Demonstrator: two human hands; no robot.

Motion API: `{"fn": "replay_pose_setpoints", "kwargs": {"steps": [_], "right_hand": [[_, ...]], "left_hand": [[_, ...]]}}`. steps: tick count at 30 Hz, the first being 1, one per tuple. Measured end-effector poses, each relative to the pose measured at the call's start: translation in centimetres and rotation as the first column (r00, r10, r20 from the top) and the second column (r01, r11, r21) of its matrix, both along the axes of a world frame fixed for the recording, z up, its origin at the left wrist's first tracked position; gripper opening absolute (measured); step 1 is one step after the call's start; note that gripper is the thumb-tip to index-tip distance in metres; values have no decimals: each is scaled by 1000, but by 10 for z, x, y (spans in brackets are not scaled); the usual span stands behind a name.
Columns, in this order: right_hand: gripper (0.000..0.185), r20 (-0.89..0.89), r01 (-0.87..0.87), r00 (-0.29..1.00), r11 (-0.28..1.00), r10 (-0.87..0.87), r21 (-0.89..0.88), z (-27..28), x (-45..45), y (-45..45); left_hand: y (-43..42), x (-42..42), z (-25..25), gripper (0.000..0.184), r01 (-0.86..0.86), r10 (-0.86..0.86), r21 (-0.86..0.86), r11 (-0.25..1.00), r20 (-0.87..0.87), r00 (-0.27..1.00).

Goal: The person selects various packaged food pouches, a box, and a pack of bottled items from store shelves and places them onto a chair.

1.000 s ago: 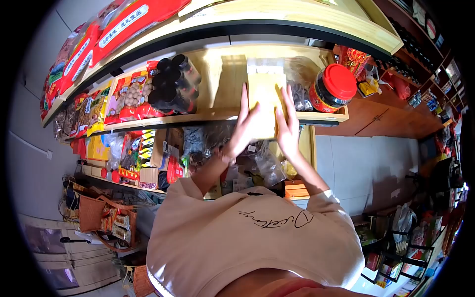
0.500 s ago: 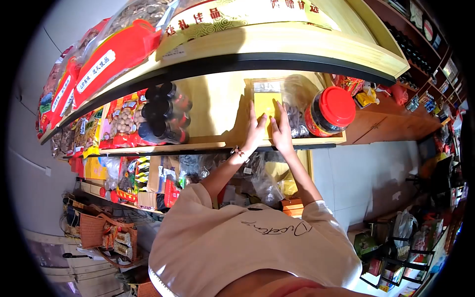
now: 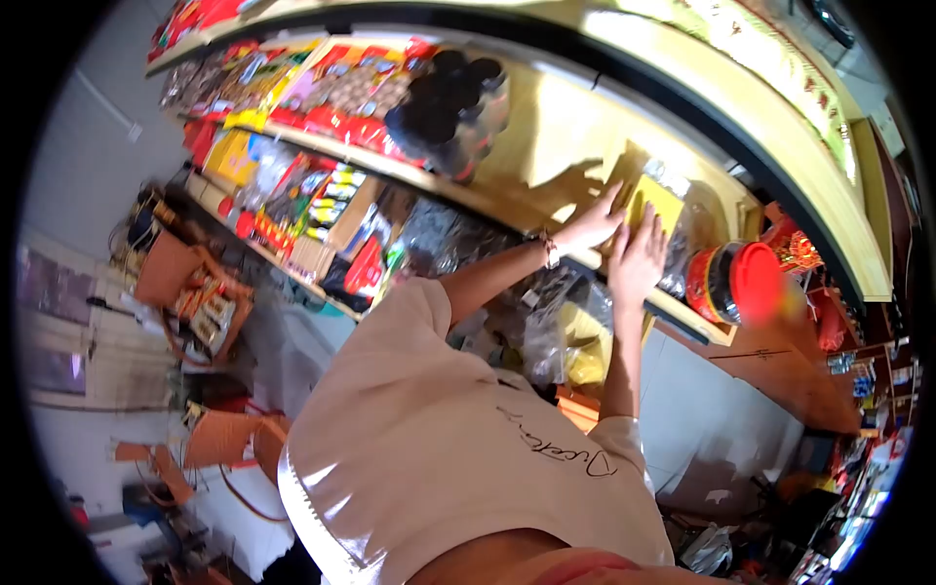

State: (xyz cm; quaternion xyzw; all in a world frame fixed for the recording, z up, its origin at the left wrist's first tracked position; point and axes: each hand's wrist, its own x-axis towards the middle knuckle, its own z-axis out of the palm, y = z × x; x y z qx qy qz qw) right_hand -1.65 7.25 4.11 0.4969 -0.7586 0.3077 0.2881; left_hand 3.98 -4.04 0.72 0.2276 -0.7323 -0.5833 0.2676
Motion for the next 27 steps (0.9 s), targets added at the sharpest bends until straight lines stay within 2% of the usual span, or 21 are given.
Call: {"fn": "replay_pose_setpoints", "kwargs": {"steps": [1, 2, 3, 5, 7, 8, 9, 10, 11, 12, 13, 14, 15, 17, 18, 21, 23, 25, 27], "right_hand": [[43, -15, 7, 1000, 1000, -7, 7, 1, 2, 1], [44, -31, 13, 999, 1000, -12, 21, -2, 1, 1], [45, -50, 20, 999, 999, -19, 29, -4, 0, 0], [44, -41, 22, 999, 1000, -23, -18, -5, 1, -1], [43, -33, 38, 999, 999, -39, -29, -8, 0, -2], [41, -11, 24, 1000, 999, -25, -30, -8, -1, -3], [41, -8, 21, 1000, 1000, -21, -12, -10, -1, -1], [41, 19, 10, 1000, 1000, -10, -1, -11, -2, 1], [40, 47, -1, 999, 1000, 1, 7, -9, -1, 2], [39, 217, -14, 976, 998, 0, 62, -3, 4, 6], [38, 379, -36, 925, 992, -11, 118, 3, 9, 10], [38, 413, -236, 872, 965, 263, -116, -10, -5, 20], [38, 306, -202, 909, 943, 281, -265, -9, 7, 28], [31, 319, -170, 883, 867, 345, -468, -27, 31, 48], [28, 303, -160, 903, 893, 305, -421, -39, 47, 61], [20, 279, -202, 926, 957, 255, -207, -70, 110, 105], [18, 343, -203, 908, 968, 242, -145, -109, 142, 130], [18, 418, -149, 899, 989, 128, 18, -155, 166, 160], [20, 584, -292, 768, 955, 264, -48, -179, 202, 183]], "left_hand": [[3, 14, 2, 53, -64, 59, -94, 993, -56, 997], [5, 21, -17, 47, -131, 56, -160, 978, -405, 913], [23, 49, -6, 39, -134, 55, -127, 983, -490, 870], [55, 111, 7, 34, -131, 113, -43, 991, -288, 951], [77, 163, -32, 31, -111, 86, -134, 985, -183, 979], [93, 192, -39, 31, -109, 121, -208, 972, 49, 991], [108, 221, -47, 31, -60, 144, -288, 956, 281, 949], [115, 253, -125, 30, -22, 153, -496, 868, 226, 962], [122, 284, -202, 30, -19, 176, -686, 727, 159, 972], [133, 321, -235, 31, 272, 35, -429, 861, 584, 811], [144, 357, -265, 32, 488, -144, -101, 867, 887, 440], [158, 392, -294, 32, 424, -206, 63, 904, 931, 301], [172, 428, -311, 32, 261, -183, 101, 960, 932, 312], [202, 493, -341, 33, -112, -86, 139, 984, 918, 386], [218, 523, -351, 33, -283, -27, 161, 946, 905, 426], [270, 592, -369, 33, -608, 118, 223, 762, 875, 469], [305, 626, -376, 33, -732, 192, 267, 627, 857, 477], [339, 650, -384, 33, -813, 262, 317, 488, 836, 482], [365, 667, -389, 33, -857, 336, 362, 367, 808, 485]]}}
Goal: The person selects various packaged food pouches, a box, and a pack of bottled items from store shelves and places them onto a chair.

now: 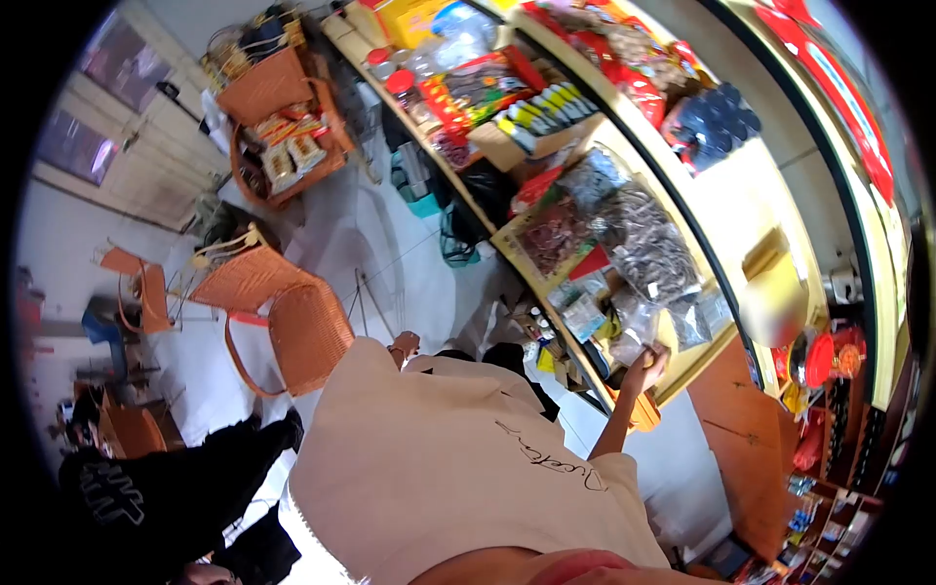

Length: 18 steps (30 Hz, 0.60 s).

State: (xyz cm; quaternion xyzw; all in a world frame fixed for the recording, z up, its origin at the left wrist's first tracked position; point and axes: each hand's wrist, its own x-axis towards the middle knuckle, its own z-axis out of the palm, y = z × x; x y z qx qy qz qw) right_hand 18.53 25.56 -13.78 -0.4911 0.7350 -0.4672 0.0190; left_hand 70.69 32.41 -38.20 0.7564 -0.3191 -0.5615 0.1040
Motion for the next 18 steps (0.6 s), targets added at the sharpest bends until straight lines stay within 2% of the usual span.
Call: {"fn": "replay_pose_setpoints", "kwargs": {"steps": [2, 3, 4, 6, 8, 9, 12, 14, 15, 16, 17, 18], "right_hand": [[20, -120, 64, 992, 981, -42, 184, -63, 10, 31], [20, -192, 105, 981, 935, -41, 338, -87, 16, 45], [26, -53, 46, 998, 850, -22, 526, -88, 33, 57], [24, -185, 97, 982, 763, 30, 639, -110, 62, 75], [22, -257, 66, 947, 668, 192, 741, -144, 78, 91], [24, -228, 53, 954, 638, 196, 768, -150, 91, 94], [25, -100, -109, 956, 652, 275, 750, -191, 112, 70], [27, 233, -339, 936, 501, 263, 796, -178, 146, 25], [27, 2, -317, 865, 543, 502, 777, -191, 156, 1], [26, 132, -412, 875, 571, 466, 710, -187, 173, -16], [26, 162, -433, 850, 490, 502, 756, -189, 190, -46], [26, 374, -540, 832, 444, 411, 715, -188, 211, -71]], "left_hand": [[24, 12, -4, 33, -114, 113, -15, 993, -59, 992], [36, 18, -7, 34, -165, 163, -25, 986, -82, 983], [50, 23, -11, 34, -202, 197, -38, 979, -95, 976], [73, 36, -21, 35, -185, 179, -89, 979, -72, 981], [86, 43, -1, 34, -208, 204, -73, 975, -53, 978], [97, 47, -8, 34, -250, 243, -106, 963, -72, 967], [132, 51, 16, 33, -308, 303, -174, 935, -57, 951], [163, 53, 17, 29, -397, 402, -146, 906, 2, 916], [180, 54, 15, 31, -407, 411, -131, 904, 1, 912], [203, 56, 10, 35, -417, 419, -114, 902, -2, 908], [234, 58, -16, 33, -339, 349, -117, 934, 75, 934], [245, 60, -16, 31, -158, 168, -72, 985, 169, 971]]}}
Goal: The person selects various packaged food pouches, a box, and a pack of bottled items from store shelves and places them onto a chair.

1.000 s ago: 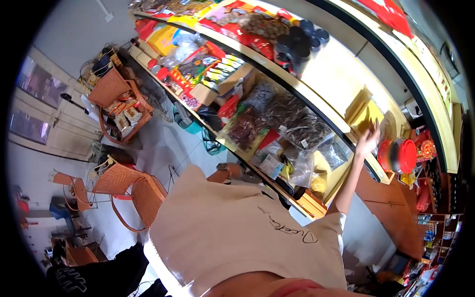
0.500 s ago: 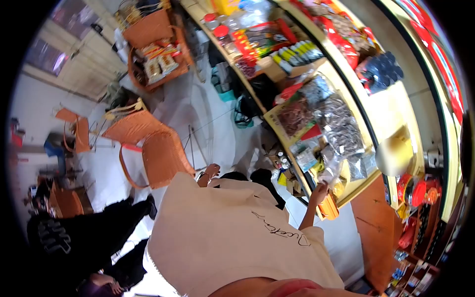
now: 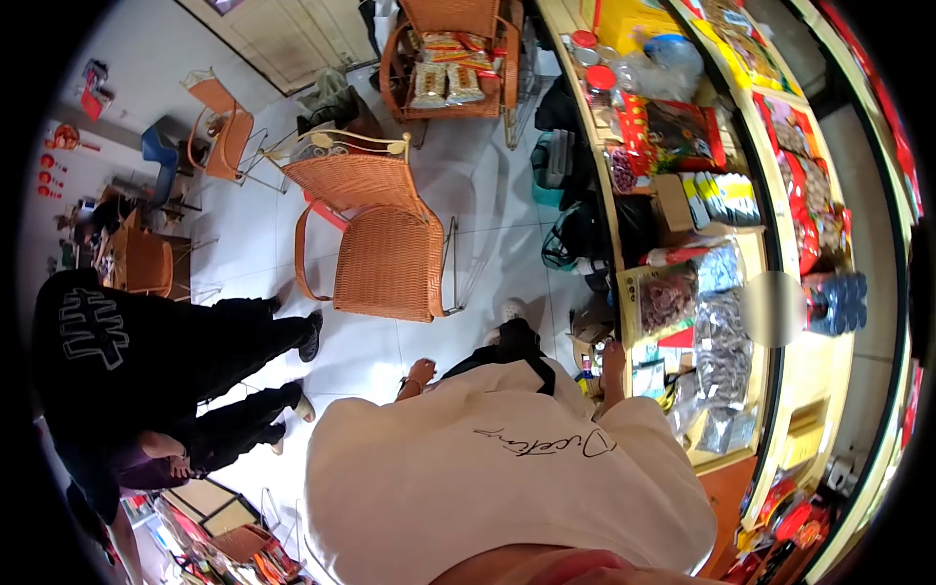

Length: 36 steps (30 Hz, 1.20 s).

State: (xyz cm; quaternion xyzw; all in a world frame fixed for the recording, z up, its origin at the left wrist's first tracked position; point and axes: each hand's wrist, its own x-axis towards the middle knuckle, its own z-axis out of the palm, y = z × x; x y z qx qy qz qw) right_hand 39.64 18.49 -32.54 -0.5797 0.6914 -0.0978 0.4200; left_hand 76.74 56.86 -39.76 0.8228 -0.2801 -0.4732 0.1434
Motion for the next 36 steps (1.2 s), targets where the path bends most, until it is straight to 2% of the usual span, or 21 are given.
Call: {"fn": "replay_pose_setpoints", "kwargs": {"steps": [1, 2, 4, 5, 6, 8, 9, 10, 12, 15, 16, 18, 20, 21, 22, 24, 26, 27, 30, 32, 36], "right_hand": [[29, -105, -134, 988, 973, 115, -187, -37, 9, -27], [32, 142, -46, 989, 999, 42, 23, -95, 9, -57], [31, 214, -157, 967, 986, 141, 57, -91, 55, -86], [30, 244, -187, 956, 980, 164, 74, -72, 87, -96], [29, 272, -218, 944, 972, 188, 84, -60, 121, -104], [25, 347, -290, 908, 949, 234, 121, -48, 172, -103], [23, 373, -332, 891, 933, 261, 139, -44, 184, -98], [24, 352, -394, 881, 902, 315, 179, -48, 195, -90], [27, 339, -501, 845, 832, 412, 237, -75, 234, -78], [31, 154, -638, 768, 725, 621, 260, -62, 287, -42], [33, 201, -576, 817, 783, 540, 235, -67, 299, -19], [35, 286, -434, 881, 884, 376, 174, -78, 321, 14], [31, 213, -498, 866, 812, 452, 304, -61, 344, 52], [30, 187, -525, 851, 769, 492, 365, -49, 361, 69], [30, 171, -557, 826, 733, 537, 390, -37, 374, 82], [30, 147, -605, 775, 655, 614, 453, -19, 385, 115], [31, 207, -528, 848, 746, 488, 406, -14, 387, 133], [31, 242, -484, 875, 789, 420, 380, -15, 390, 136], [31, 197, -353, 933, 869, 300, 347, -12, 379, 132], [30, 105, -346, 938, 882, 330, 319, -51, 355, 124], [29, 71, -283, 959, 908, 274, 309, -48, 353, 119]], "left_hand": [[9, 3, 2, 29, 176, -181, 63, 982, 79, 980], [8, -1, 34, 26, 436, -462, 188, 880, 129, 877], [9, -8, 54, 25, 261, -295, 197, 945, 171, 940], [20, 2, 27, 28, 162, -189, 183, 970, 140, 972], [29, 10, 12, 31, 208, -221, 83, 975, 212, 952], [25, 27, 5, 32, -82, 82, -6, 997, 97, 992], [8, 33, 17, 35, -261, 256, 40, 965, 96, 962], [-8, 52, 18, 33, -204, 187, 131, 970, 131, 974], [-44, 81, 73, 30, -541, 574, -280, 793, 46, 818], [-83, 161, 119, 33, -395, 547, -534, 747, 157, 822], [-96, 196, 137, 37, -287, 522, -640, 713, 210, 827], [-122, 274, 173, 45, -6, 465, -641, 767, 550, 694], [-152, 352, 232, 53, 12, 526, -724, 689, 512, 680], [-160, 397, 262, 56, 30, 447, -634, 773, 577, 684], [-176, 426, 294, 58, 207, 519, -714, 669, 649, 557], [-199, 487, 332, 56, 433, 469, -533, 727, 846, 254], [-204, 545, 309, 53, 448, 274, -383, 808, 917, 291], [-198, 588, 269, 46, 442, 59, -271, 855, 898, 436], [-187, 601, 267, 41, 275, 5, -343, 898, 632, 775], [-174, 598, 253, 38, 299, 77, -390, 871, 709, 701], [-130, 583, 265, 34, 278, 176, -437, 856, 750, 638]]}}
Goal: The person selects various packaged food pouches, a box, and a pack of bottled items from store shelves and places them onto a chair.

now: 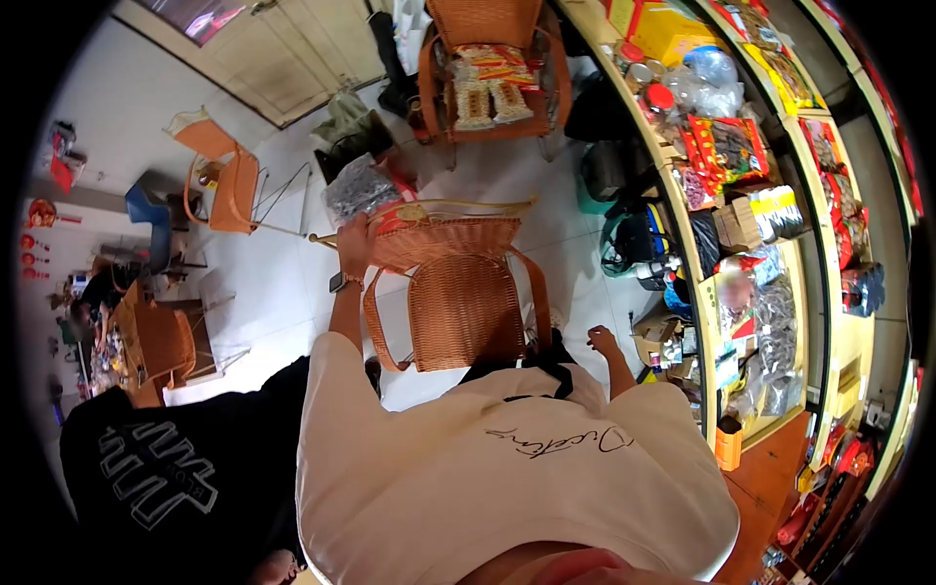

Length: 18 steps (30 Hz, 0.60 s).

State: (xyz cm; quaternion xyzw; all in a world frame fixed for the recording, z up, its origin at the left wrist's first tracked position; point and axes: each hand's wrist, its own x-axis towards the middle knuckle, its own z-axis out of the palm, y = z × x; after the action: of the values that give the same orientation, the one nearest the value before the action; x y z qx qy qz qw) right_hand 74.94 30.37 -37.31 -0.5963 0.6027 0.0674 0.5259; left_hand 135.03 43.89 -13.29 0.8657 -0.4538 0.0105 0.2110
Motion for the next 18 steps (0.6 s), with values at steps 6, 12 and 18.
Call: {"fn": "replay_pose_setpoints", "kwargs": {"steps": [6, 12, 18], "right_hand": [[30, 26, -58, 998, 996, 57, 70, -3, 48, 15], [33, 146, -236, 961, 972, 234, -4, -27, 96, 16], [34, 148, -95, 985, 996, 93, 4, -41, 110, 8]], "left_hand": [[81, 28, -16, 31, -141, 127, -51, 989, -210, 969], [154, 34, -21, 39, -332, 324, -34, 943, -152, 934], [170, 80, -40, 22, -411, 368, 178, 894, 232, 901]]}}
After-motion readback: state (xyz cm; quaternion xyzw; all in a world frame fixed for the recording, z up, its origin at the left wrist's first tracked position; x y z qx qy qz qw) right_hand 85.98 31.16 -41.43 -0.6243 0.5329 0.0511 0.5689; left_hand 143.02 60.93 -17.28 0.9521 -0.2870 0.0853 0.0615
